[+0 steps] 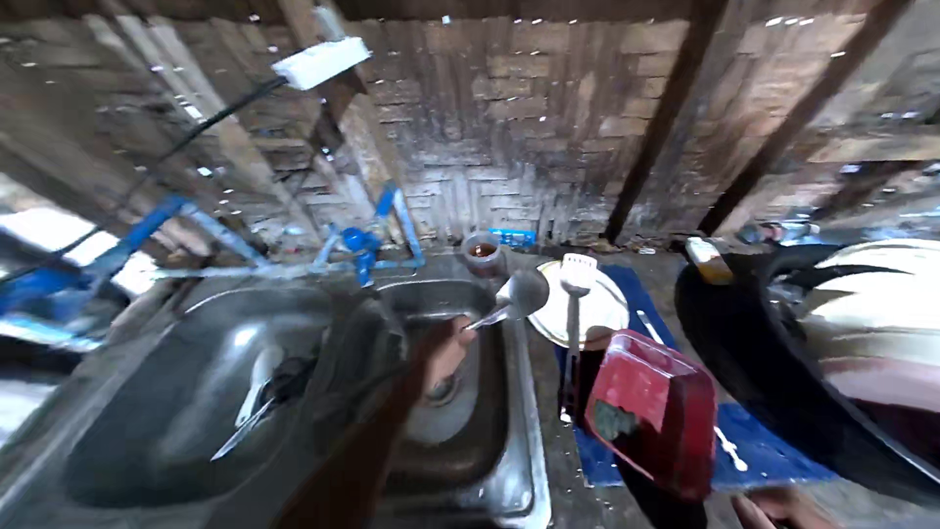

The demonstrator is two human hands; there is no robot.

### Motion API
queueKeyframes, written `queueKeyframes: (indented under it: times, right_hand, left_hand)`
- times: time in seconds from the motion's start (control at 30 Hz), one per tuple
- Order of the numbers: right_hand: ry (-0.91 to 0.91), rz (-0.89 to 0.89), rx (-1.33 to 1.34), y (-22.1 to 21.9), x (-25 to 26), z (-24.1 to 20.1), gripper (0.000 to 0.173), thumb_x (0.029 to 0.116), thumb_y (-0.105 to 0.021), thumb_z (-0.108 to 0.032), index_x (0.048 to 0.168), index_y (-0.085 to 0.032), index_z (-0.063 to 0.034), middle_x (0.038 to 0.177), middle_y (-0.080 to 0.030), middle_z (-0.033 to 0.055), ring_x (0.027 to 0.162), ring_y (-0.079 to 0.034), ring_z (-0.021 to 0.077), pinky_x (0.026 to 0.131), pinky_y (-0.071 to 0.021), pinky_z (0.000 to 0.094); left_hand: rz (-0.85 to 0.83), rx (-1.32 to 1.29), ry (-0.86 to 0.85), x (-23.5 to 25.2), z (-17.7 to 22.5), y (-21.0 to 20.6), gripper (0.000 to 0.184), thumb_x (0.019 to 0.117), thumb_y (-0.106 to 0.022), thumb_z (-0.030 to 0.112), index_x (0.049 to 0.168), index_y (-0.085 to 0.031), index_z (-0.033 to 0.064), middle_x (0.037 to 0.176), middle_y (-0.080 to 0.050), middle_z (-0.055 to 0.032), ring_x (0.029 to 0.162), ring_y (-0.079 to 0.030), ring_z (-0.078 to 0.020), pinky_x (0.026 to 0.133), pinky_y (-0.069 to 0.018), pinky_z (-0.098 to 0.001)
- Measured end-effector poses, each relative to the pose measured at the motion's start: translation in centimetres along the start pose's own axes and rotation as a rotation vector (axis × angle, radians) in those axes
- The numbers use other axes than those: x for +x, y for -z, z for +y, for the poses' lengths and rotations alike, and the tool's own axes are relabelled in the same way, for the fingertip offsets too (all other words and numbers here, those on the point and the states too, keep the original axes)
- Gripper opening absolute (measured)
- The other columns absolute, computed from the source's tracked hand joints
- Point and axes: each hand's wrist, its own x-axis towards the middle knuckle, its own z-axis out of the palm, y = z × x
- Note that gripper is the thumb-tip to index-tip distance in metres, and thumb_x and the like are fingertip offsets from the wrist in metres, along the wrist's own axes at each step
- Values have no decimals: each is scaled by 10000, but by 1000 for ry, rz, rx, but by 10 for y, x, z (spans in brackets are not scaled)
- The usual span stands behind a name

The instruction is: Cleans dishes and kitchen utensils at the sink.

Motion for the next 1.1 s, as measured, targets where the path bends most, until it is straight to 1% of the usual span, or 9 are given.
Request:
queueKeyframes:
  times: [0.1, 0.23, 0.33, 0.4, 0.53, 0.63, 0.77, 0.87, 1.1]
  right_hand:
    - [127, -145, -19, -61, 57, -39, 203, 980, -697, -252, 975, -752, -56, 971, -726, 90, 907, -697, 168, 813, -602, 370]
    - [266, -296, -188, -176, 120, -104, 223, 1007, -582, -352, 1110, -755, -255, 1067, -753, -81, 983, -712, 86, 868, -612, 391]
    - [210, -536, -348, -270, 168, -156, 337, 1029, -556, -352, 1347, -666, -323, 1279, -693, 12, 1074, -702, 225, 912, -584, 507]
    - [88, -733, -489, -331, 203, -174, 476, 1025, -564, -395, 1497, -522, -353, 1506, -527, 73, 1150, -664, 339, 926, -554, 604]
    - [-5, -957, -558, -416, 243, -157, 439, 1007, -540, -519, 1325, -671, -247, 1361, -649, 131, 1261, -605, 381, 1020, -454, 697]
    - [-25, -1043, -518, -442, 245, -160, 389, 1002, -599, -419, 1286, -696, -172, 1350, -649, 139, 1315, -558, 357, 1103, -389, 654]
    - [-116, -983, -650, -452, 240, -186, 290, 991, -607, -348, 1165, -747, -162, 1198, -717, 149, 1169, -644, 385, 985, -465, 682]
    - [-138, -898, -798, -444, 239, -191, 275, 1021, -577, -259, 1240, -704, -150, 1295, -665, 159, 1232, -607, 404, 981, -472, 686]
    - [-392, -839, -803, -428, 245, -203, 576, 879, -682, -632, 1173, -711, -138, 1253, -682, 167, 1205, -620, 406, 942, -480, 696]
  left_hand:
    - [57, 179, 85, -28, -74, 12, 370, 1056, -500, 414, 1297, -687, 203, 1217, -707, -125, 1124, -677, -345, 931, -533, -600]
    - [-110, 233, 192, -55, -104, 34, 363, 1056, -484, 441, 1258, -708, 239, 1155, -728, -135, 1088, -688, -375, 901, -535, -638]
    - [-160, 301, 129, -71, -118, 37, 350, 1055, -482, 414, 1235, -702, 209, 1161, -720, -147, 1090, -680, -400, 897, -527, -642]
    - [-206, 315, 88, -76, -131, 38, 366, 1063, -466, 415, 1268, -683, 203, 1190, -712, -155, 1109, -671, -407, 915, -517, -638]
    - [-255, 295, 37, -79, -169, 44, 366, 1062, -465, 388, 1274, -679, 179, 1236, -696, -154, 1129, -665, -392, 942, -511, -612]
    - [-259, 230, 21, -78, -207, 36, 359, 1059, -466, 389, 1302, -676, 230, 1261, -695, -116, 1157, -658, -354, 977, -492, -599]
    - [-293, 209, -23, -76, -229, 34, 350, 1061, -455, 391, 1279, -680, 236, 1211, -716, -102, 1135, -673, -329, 953, -513, -570]
    - [-362, 181, -15, -74, -221, 52, 360, 1088, -442, 316, 1341, -655, 174, 1288, -683, -128, 1224, -631, -327, 1015, -474, -543]
    - [-225, 303, -97, -61, -219, 46, 369, 1075, -443, 387, 1324, -668, 234, 1258, -698, -133, 1109, -683, -363, 910, -532, -566]
